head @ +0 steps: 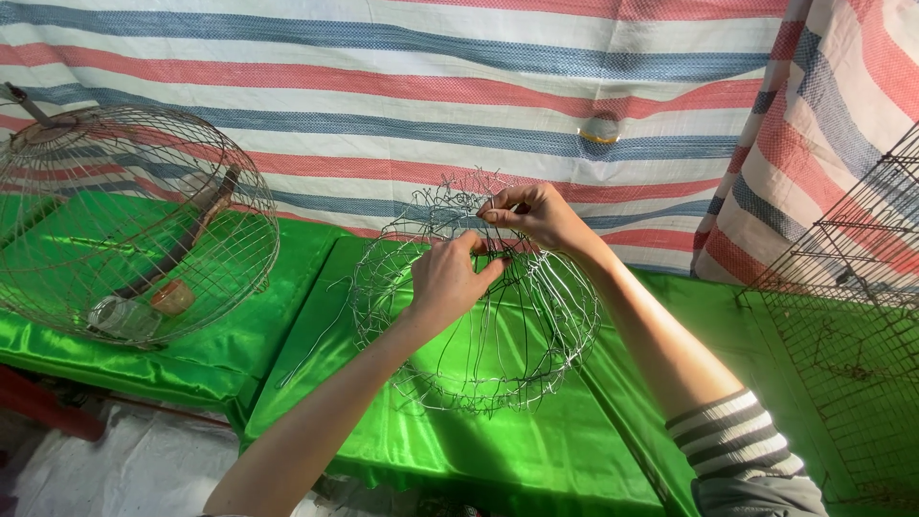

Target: The person assembles a wire birdcage by hand, bending and twisting thin metal wires to form a spherical frame. They use red-handled pliers to cut and secure wire segments, repeatedly adjusting the structure on a green-covered table.

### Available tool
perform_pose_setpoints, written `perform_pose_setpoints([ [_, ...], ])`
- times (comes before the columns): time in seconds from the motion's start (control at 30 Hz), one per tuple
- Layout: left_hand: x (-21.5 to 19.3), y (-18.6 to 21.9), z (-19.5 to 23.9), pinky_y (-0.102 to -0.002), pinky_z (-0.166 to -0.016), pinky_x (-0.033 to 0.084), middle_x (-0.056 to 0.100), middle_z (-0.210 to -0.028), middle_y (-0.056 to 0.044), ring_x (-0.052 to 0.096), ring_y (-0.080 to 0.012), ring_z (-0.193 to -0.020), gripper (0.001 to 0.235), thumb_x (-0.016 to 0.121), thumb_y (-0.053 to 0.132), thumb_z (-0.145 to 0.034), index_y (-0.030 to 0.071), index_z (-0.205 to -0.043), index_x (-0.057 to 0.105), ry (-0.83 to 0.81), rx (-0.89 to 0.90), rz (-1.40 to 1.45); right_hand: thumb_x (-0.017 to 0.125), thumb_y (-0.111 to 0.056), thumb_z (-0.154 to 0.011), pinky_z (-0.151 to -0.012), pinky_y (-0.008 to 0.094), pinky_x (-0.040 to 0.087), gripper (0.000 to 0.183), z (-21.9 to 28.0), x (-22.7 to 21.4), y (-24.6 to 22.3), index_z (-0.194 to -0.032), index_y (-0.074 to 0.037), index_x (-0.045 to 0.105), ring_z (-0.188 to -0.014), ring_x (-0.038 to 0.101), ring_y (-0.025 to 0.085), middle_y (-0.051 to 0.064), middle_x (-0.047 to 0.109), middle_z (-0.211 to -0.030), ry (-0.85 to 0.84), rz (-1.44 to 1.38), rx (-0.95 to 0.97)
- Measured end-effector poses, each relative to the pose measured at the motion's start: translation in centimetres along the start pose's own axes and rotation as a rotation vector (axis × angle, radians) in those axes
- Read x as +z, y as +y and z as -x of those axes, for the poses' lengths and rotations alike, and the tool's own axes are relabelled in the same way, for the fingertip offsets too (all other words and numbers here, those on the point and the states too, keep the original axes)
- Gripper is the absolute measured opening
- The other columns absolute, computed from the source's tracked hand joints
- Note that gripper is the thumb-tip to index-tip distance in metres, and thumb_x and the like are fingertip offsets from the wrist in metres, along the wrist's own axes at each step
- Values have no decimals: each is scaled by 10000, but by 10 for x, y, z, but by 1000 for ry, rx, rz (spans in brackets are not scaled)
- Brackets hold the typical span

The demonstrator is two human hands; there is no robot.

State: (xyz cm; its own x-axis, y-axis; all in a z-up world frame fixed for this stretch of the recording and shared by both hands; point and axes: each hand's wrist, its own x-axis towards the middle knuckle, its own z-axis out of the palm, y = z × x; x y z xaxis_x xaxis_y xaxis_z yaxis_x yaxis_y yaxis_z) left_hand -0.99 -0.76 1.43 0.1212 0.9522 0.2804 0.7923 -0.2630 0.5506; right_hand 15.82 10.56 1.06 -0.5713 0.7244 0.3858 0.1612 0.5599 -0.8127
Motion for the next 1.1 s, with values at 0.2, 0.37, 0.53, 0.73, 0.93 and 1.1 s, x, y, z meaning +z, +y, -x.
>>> perform_pose_setpoints([
  [0.2,10,-14,-14,-391,-625,518,621,-724,-74,675,-273,-650,465,774,376,-882,-19,-1122,723,80,64,208,775,-189,-937,-645,291,437,139,3,-9,-13,-1050,-116,807,-784,542,138,109,739,-890,-28,-15,-66],
  [0.37,37,-33,-31,-302,-505,531,726,-877,-100,653,-170,-477,250,823,185,-811,37,-1007,771,21,-33,599,758,-191,-938,-727,335,419,235,11,-14,-23,-1158,-114,784,-878,515,190,145,719,-985,-60,-41,-94],
  [0.53,40,-36,-28,-259,-419,523,731,-981,-185,693,-189,-474,216,810,87,-823,-27,-990,734,-102,-58,863,726,-176,-954,-779,286,474,308,16,-21,-10,-1249,-92,737,-1010,555,180,134,691,-1163,-173,-143,-37],
  [0.73,31,-15,-11,-209,-422,532,711,-973,-198,740,-209,-571,154,764,78,-894,-35,-973,697,-123,24,873,719,-200,-926,-831,292,502,377,23,-36,1,-1246,-1,717,-1004,618,154,138,691,-1294,-263,-349,123],
  [0.93,38,-17,-11,-219,-425,546,700,-985,-189,767,-247,-649,129,736,101,-922,-3,-994,711,-117,48,847,361,-588,-1040,-729,333,460,743,20,-32,-6,-1304,49,639,-936,623,230,189,661,-1196,-183,-438,236],
  [1.1,26,-20,-19,-227,-441,585,664,-1000,-173,775,-291,-711,174,681,171,-978,3,-1019,664,-242,-18,976,448,-545,-1050,-620,290,453,625,21,-20,-27,-1121,-1,749,-775,685,210,156,736,-1049,-77,-276,192],
])
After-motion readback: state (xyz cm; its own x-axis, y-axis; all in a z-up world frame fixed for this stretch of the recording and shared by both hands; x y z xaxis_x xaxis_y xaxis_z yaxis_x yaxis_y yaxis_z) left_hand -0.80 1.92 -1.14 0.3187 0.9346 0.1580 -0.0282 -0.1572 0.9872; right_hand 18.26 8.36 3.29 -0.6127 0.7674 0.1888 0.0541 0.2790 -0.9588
